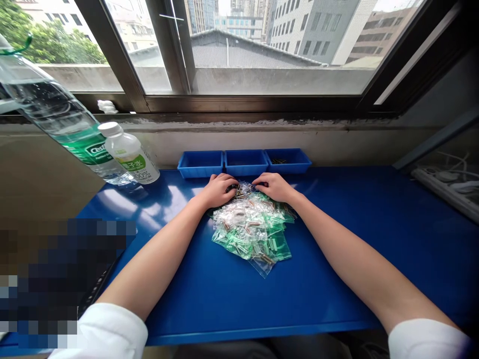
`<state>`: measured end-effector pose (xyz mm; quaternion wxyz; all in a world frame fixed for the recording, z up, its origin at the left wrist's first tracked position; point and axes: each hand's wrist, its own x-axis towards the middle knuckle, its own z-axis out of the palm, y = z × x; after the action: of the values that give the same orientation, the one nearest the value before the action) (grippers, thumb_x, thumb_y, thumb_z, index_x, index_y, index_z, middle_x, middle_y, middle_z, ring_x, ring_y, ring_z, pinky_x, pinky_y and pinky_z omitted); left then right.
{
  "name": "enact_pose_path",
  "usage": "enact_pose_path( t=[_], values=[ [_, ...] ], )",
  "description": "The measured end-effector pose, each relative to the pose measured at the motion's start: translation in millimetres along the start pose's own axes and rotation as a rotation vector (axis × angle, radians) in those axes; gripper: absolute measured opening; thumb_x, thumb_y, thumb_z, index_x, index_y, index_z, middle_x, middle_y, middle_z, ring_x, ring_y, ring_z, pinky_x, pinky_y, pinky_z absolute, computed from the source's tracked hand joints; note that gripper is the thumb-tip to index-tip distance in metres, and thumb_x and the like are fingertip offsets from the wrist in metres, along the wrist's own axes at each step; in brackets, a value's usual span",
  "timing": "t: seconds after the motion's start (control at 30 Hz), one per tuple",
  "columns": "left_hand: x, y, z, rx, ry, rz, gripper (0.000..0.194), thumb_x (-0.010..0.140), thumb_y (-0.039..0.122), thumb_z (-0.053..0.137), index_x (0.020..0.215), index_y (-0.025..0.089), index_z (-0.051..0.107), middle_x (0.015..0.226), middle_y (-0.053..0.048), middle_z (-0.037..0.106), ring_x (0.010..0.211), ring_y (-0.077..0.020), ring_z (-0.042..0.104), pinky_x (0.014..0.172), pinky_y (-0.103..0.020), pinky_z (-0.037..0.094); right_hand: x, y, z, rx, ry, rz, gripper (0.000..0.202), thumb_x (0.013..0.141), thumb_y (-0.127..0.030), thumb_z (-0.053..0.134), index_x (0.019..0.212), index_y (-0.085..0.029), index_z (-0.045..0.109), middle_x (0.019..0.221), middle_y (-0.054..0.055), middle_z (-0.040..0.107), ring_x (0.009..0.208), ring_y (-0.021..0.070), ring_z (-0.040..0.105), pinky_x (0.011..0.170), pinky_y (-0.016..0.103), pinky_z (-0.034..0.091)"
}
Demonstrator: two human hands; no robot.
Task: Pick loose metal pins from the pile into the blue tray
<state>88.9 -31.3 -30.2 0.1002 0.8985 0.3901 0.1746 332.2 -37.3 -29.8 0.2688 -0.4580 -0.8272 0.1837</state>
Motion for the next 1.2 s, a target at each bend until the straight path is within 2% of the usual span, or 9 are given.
enact_pose_path(
  t=[0.47,0.63,0.7,0.77,0.93,1.0,1.1,1.2],
  values=[
    [0.4,0.1,0.3,0.007,-0.005,-0.012,0.034,0.086,0.031,0.042,0.112,0.024,0.063,0.12,-0.006,0.062,0.115,-0.0256,0.051,0.098,-0.045,0.032,1.2,-1.7,-0.7,-0.12,-0.098,0.033,0.013,0.084,-0.017,0.056,0.079,-0.018,0.068,0.092,0.006,0.065,0.082,0.0174,0.061,0.073,0.027,0.047],
    [-0.3,0.5,-0.1,0.006,0.0,-0.001,0.033,0.087,0.03,0.042,0.112,0.024,0.063,0.12,-0.005,0.062,0.115,-0.0252,0.051,0.098,-0.044,0.032,0.1,-2.6,-0.7,-0.119,-0.075,0.06,0.014,0.086,-0.019,0.05,0.078,-0.018,0.062,0.09,0.006,0.064,0.08,0.017,0.059,0.071,0.027,0.045],
    [-0.3,0.6,-0.3,0.005,0.0,-0.002,0.033,0.087,0.03,0.042,0.111,0.024,0.062,0.12,-0.005,0.062,0.115,-0.0251,0.051,0.097,-0.044,0.032,0.1,-2.4,-2.7,-0.076,-0.015,0.067,0.017,0.087,-0.021,0.046,0.079,-0.018,0.06,0.086,0.006,0.064,0.076,0.017,0.058,0.068,0.027,0.044],
    [-0.1,0.6,-0.6,0.004,-0.004,-0.007,0.033,0.087,0.031,0.042,0.112,0.024,0.062,0.121,-0.006,0.062,0.115,-0.0254,0.051,0.097,-0.045,0.032,0.7,0.0,-6.2,-0.029,0.096,0.096,0.017,0.087,-0.024,0.045,0.08,-0.017,0.059,0.082,0.006,0.064,0.072,0.0173,0.057,0.066,0.028,0.044],
    [0.0,-0.2,-0.5,0.003,-0.014,-0.01,0.034,0.087,0.031,0.041,0.112,0.024,0.062,0.122,-0.006,0.062,0.116,-0.026,0.05,0.097,-0.045,0.032,3.3,18.3,-18.3,-0.004,0.571,0.28,0.019,0.084,-0.031,0.047,0.084,-0.017,0.06,0.079,0.007,0.066,0.072,0.0197,0.059,0.07,0.031,0.047],
    [0.0,-0.6,-0.2,0.003,-0.013,-0.008,0.033,0.087,0.031,0.041,0.112,0.024,0.062,0.122,-0.006,0.062,0.116,-0.0258,0.05,0.097,-0.045,0.032,3.8,27.6,-22.8,-0.025,0.712,0.373,0.02,0.083,-0.03,0.047,0.085,-0.017,0.061,0.079,0.009,0.067,0.073,0.0212,0.06,0.073,0.033,0.048],
    [0.0,-1.1,0.2,0.002,-0.01,-0.004,0.033,0.087,0.031,0.042,0.112,0.024,0.062,0.122,-0.005,0.062,0.116,-0.0257,0.051,0.096,-0.045,0.033,3.9,38.1,-26.8,-0.032,0.796,0.469,0.02,0.081,-0.029,0.049,0.083,-0.015,0.064,0.079,0.011,0.068,0.074,0.0228,0.062,0.075,0.035,0.049],
    [0.2,-1.1,0.1,0.004,-0.009,-0.002,0.033,0.087,0.031,0.042,0.112,0.024,0.062,0.121,-0.005,0.062,0.116,-0.0258,0.051,0.097,-0.045,0.033,3.6,42.6,-27.7,-0.004,0.766,0.454,0.02,0.078,-0.029,0.053,0.083,-0.014,0.066,0.08,0.011,0.07,0.074,0.0234,0.064,0.076,0.036,0.05]
  ],
)
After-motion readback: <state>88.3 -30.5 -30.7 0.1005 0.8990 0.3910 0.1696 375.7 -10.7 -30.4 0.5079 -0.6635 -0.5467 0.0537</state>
